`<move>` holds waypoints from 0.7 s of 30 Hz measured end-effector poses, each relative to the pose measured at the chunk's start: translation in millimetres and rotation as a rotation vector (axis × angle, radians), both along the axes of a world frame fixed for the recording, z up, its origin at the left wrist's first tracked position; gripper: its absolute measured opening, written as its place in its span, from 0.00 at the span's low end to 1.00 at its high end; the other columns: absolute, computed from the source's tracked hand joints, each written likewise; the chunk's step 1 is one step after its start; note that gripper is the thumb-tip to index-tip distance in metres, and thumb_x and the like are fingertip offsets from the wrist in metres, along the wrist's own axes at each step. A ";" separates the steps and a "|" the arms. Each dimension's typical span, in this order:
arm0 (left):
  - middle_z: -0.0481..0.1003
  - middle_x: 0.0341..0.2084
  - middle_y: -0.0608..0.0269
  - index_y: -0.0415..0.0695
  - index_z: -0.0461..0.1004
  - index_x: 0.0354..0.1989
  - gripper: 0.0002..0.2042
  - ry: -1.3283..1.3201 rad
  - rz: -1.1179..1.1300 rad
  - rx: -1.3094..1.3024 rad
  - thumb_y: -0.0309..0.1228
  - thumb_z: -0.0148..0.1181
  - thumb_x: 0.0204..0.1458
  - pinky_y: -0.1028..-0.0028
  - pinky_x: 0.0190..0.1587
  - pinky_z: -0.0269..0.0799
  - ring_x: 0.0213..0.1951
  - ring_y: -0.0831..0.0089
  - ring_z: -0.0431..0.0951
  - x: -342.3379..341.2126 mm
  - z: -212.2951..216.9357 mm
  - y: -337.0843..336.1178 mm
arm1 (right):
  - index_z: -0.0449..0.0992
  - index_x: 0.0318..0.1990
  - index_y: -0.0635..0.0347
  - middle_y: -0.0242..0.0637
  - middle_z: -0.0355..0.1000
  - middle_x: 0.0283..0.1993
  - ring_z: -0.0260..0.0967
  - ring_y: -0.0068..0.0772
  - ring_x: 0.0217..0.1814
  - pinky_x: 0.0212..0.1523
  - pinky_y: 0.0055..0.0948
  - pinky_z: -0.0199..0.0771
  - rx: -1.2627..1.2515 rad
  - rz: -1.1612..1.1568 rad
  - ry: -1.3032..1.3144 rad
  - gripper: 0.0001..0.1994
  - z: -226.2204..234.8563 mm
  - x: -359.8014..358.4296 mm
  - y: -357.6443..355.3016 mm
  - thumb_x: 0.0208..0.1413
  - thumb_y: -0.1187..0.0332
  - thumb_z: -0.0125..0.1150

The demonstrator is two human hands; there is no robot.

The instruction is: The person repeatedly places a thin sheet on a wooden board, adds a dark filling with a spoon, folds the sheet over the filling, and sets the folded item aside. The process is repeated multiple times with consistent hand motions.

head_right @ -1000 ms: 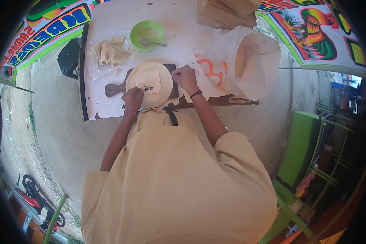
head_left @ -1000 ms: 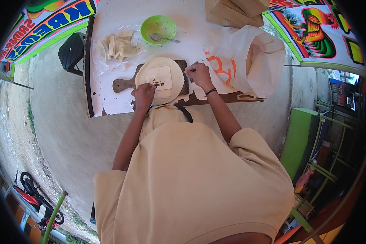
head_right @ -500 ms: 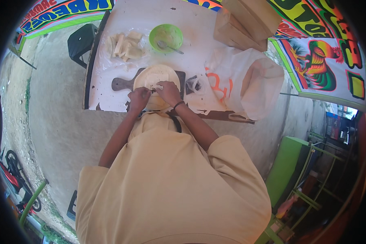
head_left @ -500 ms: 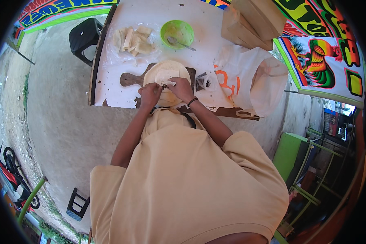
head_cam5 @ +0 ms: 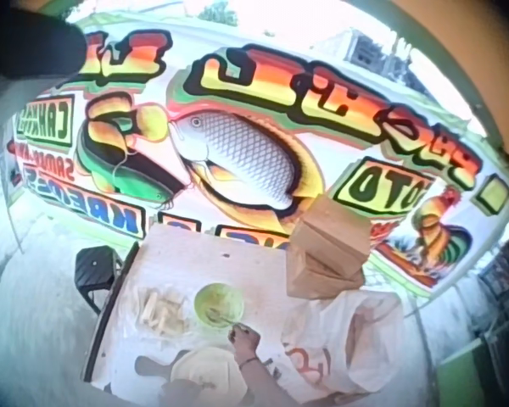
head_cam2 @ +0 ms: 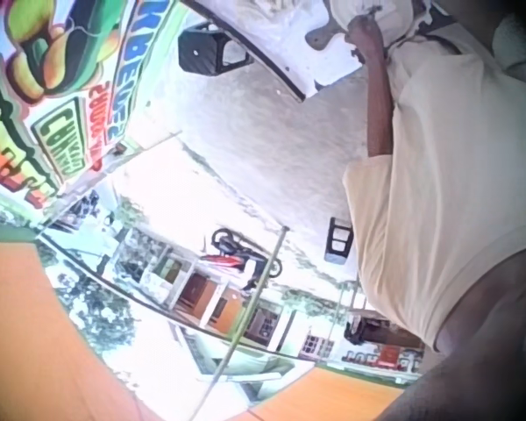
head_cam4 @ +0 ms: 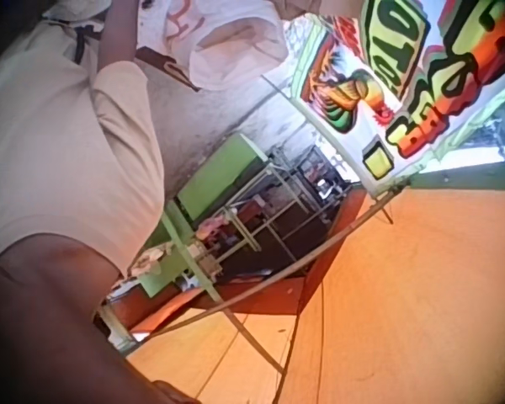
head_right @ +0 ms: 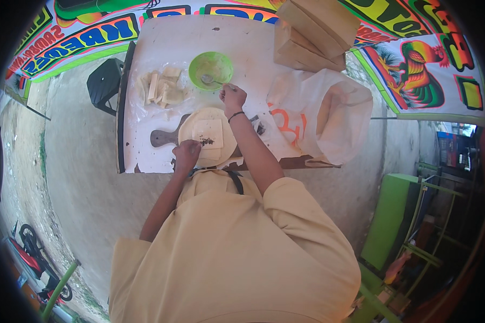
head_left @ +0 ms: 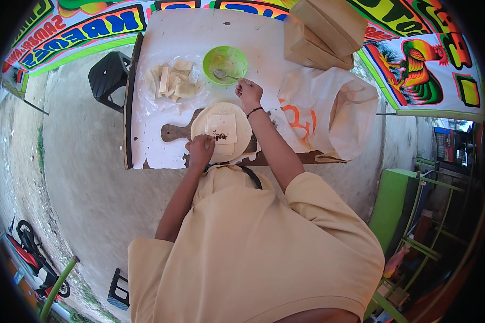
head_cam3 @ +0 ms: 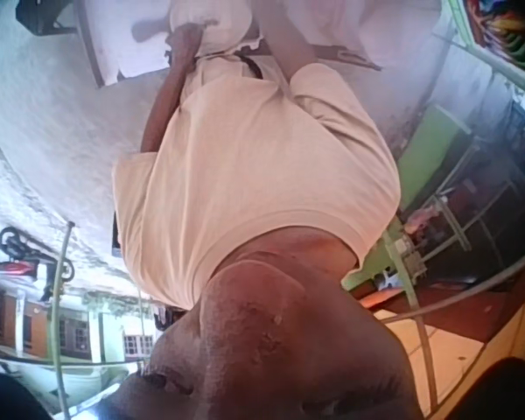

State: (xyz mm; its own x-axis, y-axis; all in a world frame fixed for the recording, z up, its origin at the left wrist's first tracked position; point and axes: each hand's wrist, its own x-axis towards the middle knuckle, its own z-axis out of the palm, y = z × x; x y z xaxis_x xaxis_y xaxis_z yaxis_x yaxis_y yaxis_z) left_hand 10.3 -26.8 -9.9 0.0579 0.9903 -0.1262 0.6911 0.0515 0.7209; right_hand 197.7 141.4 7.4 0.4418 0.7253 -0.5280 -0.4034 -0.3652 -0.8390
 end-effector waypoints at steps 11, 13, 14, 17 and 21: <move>0.79 0.30 0.64 0.47 0.79 0.31 0.07 -0.090 0.016 -0.030 0.36 0.63 0.49 0.61 0.43 0.63 0.37 0.67 0.79 -6.0 -6.5 3.2 | 0.78 0.38 0.67 0.46 0.76 0.25 0.76 0.37 0.25 0.30 0.34 0.73 0.336 0.345 -0.899 0.12 30.3 14.3 4.6 0.60 0.66 0.55; 0.79 0.32 0.61 0.46 0.79 0.32 0.08 -0.059 -0.002 -0.015 0.35 0.63 0.49 0.63 0.43 0.67 0.37 0.65 0.79 -6.5 -7.5 3.7 | 0.78 0.38 0.67 0.45 0.76 0.25 0.76 0.37 0.26 0.30 0.34 0.73 0.351 0.370 -0.930 0.12 23.5 18.0 5.2 0.60 0.66 0.55; 0.80 0.32 0.60 0.45 0.79 0.32 0.08 -0.042 -0.008 -0.008 0.35 0.64 0.49 0.64 0.43 0.69 0.37 0.64 0.79 -7.2 -6.6 4.4 | 0.78 0.38 0.67 0.45 0.76 0.25 0.76 0.37 0.26 0.30 0.34 0.73 0.336 0.383 -0.940 0.11 24.8 16.8 3.1 0.60 0.66 0.55; 0.80 0.32 0.60 0.44 0.79 0.32 0.08 -0.078 0.003 -0.042 0.34 0.64 0.48 0.65 0.42 0.70 0.37 0.64 0.80 -7.1 -4.8 6.0 | 0.78 0.38 0.67 0.40 0.76 0.25 0.76 0.29 0.25 0.28 0.27 0.75 0.322 0.407 -0.899 0.13 20.9 15.4 2.9 0.61 0.65 0.55; 0.79 0.31 0.61 0.45 0.79 0.31 0.07 -0.089 0.007 -0.026 0.34 0.64 0.48 0.65 0.42 0.69 0.36 0.66 0.79 -7.6 -8.6 5.5 | 0.78 0.39 0.66 0.42 0.76 0.23 0.76 0.30 0.24 0.28 0.29 0.74 0.305 0.381 -0.788 0.11 23.7 13.6 1.0 0.60 0.66 0.55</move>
State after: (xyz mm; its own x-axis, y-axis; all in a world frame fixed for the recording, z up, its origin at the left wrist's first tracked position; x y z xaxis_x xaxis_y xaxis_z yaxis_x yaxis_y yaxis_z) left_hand 2.7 -21.3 -18.4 0.0630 0.9872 -0.1465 0.6237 0.0756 0.7780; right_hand 211.4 142.5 31.1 0.2955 0.9534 0.0615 0.4265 -0.0741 -0.9015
